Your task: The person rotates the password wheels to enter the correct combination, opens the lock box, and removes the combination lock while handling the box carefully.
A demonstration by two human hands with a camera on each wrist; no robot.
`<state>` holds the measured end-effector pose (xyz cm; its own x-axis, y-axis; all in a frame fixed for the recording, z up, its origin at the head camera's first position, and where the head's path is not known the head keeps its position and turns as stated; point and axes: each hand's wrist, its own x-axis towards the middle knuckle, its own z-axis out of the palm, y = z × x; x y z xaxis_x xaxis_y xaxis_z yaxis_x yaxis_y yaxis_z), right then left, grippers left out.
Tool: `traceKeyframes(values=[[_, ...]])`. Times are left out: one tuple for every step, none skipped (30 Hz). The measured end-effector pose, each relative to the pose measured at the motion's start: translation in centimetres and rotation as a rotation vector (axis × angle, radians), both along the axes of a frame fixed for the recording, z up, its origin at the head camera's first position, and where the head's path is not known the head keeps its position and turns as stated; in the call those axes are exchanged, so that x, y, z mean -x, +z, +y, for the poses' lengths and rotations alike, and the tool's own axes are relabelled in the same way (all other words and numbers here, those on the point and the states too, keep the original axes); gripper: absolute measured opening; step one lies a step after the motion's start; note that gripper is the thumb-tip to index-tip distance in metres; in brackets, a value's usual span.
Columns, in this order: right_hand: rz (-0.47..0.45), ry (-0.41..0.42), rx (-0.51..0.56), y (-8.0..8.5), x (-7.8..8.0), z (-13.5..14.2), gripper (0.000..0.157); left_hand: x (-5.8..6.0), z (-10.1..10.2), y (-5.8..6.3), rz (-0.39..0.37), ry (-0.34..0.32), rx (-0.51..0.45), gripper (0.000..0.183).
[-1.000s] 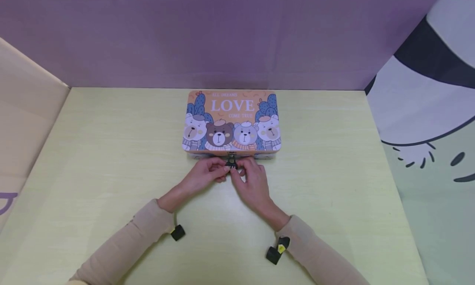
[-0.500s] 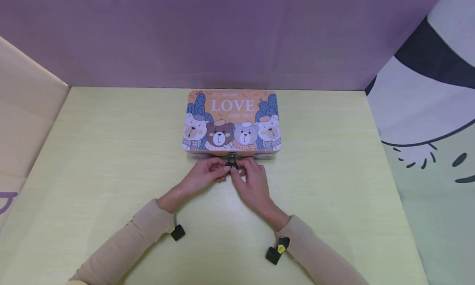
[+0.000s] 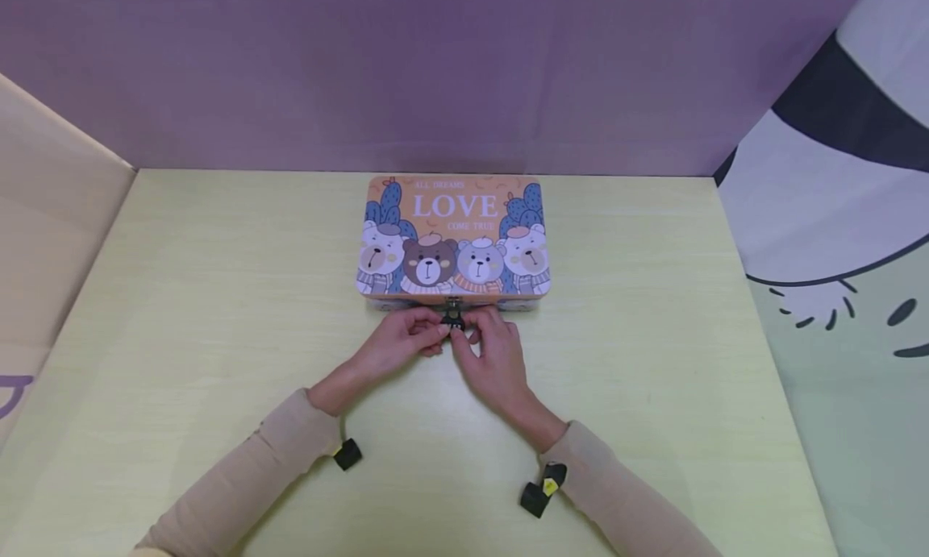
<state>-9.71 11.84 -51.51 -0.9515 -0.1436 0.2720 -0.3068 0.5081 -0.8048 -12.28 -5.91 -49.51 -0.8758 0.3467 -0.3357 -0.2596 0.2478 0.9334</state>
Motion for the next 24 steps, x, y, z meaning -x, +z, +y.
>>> traceKeyframes(values=[[0.003, 0.001, 0.0, 0.0, 0.01, 0.0, 0.012, 0.01, 0.0, -0.01, 0.001, 0.0, 0.001, 0.02], [0.005, 0.003, 0.0, -0.02, 0.02, 0.0, 0.011, 0.02, 0.01, -0.02, 0.002, 0.0, 0.002, 0.02], [0.007, 0.004, 0.0, -0.04, 0.03, 0.0, 0.011, 0.02, 0.01, -0.03, 0.003, -0.001, 0.004, 0.02], [0.007, 0.005, 0.001, -0.06, 0.04, 0.0, 0.011, 0.03, 0.01, -0.04, 0.004, -0.001, 0.005, 0.02], [0.009, 0.006, 0.0, -0.09, 0.06, 0.01, 0.011, 0.03, 0.01, -0.05, 0.005, -0.001, 0.007, 0.02], [0.011, 0.006, -0.001, -0.11, 0.07, 0.01, 0.011, 0.02, 0.01, -0.06, 0.005, -0.001, 0.008, 0.02], [0.012, 0.006, -0.002, -0.14, 0.08, 0.02, 0.011, 0.02, 0.02, -0.06, 0.007, -0.001, 0.009, 0.02], [0.012, 0.006, -0.004, -0.18, 0.09, 0.03, 0.011, 0.01, 0.02, -0.07, 0.007, 0.0, 0.009, 0.02], [0.015, 0.005, -0.006, -0.25, 0.11, 0.04, 0.011, 0.01, 0.02, -0.07, 0.007, 0.001, 0.009, 0.02], [0.015, 0.004, -0.009, -0.3, 0.11, 0.04, 0.011, 0.0, 0.02, -0.06, 0.007, 0.001, 0.008, 0.02], [0.016, 0.001, -0.011, -0.35, 0.11, 0.05, 0.011, -0.01, 0.02, -0.05, 0.007, 0.002, 0.007, 0.02], [0.015, -0.001, -0.01, -0.35, 0.1, 0.04, 0.011, -0.02, 0.02, -0.04, 0.007, 0.003, 0.006, 0.02], [0.015, -0.003, -0.009, -0.36, 0.09, 0.04, 0.011, -0.04, 0.01, -0.03, 0.007, 0.004, 0.004, 0.02], [0.014, -0.004, -0.006, -0.36, 0.07, 0.03, 0.012, -0.05, 0.01, 0.0, 0.006, 0.005, 0.002, 0.02], [0.016, -0.007, -0.005, -0.37, 0.07, 0.03, 0.012, -0.05, 0.02, 0.01, 0.006, 0.006, 0.001, 0.02], [0.014, -0.009, -0.001, -0.33, 0.05, 0.02, 0.013, -0.07, 0.01, 0.04, 0.01, 0.003, 0.0, 0.02], [0.013, -0.011, 0.003, -0.3, 0.03, 0.01, 0.013, -0.08, 0.01, 0.06, 0.01, 0.004, -0.002, 0.02], [0.013, -0.012, 0.006, -0.26, 0.02, 0.0, 0.014, -0.08, 0.02, 0.08, 0.007, 0.004, -0.004, 0.02], [0.014, -0.012, 0.007, -0.27, 0.02, 0.0, 0.014, -0.09, 0.02, 0.09, 0.005, 0.004, -0.005, 0.02], [0.014, -0.011, 0.009, -0.29, 0.02, 0.0, 0.014, -0.08, 0.03, 0.08, 0.002, 0.004, -0.006, 0.02], [0.017, -0.009, 0.009, -0.3, 0.03, 0.0, 0.014, -0.07, 0.04, 0.07, 0.0, 0.005, -0.006, 0.02], [0.016, -0.007, 0.01, -0.32, 0.03, 0.0, 0.014, -0.08, 0.04, 0.07, -0.002, 0.005, -0.008, 0.02], [0.017, -0.005, 0.008, -0.34, 0.05, 0.0, 0.014, -0.08, 0.04, 0.06, -0.008, 0.007, -0.009, 0.02], [0.021, -0.004, 0.006, -0.39, 0.07, 0.01, 0.014, -0.08, 0.04, 0.02, -0.009, 0.008, -0.01, 0.02]])
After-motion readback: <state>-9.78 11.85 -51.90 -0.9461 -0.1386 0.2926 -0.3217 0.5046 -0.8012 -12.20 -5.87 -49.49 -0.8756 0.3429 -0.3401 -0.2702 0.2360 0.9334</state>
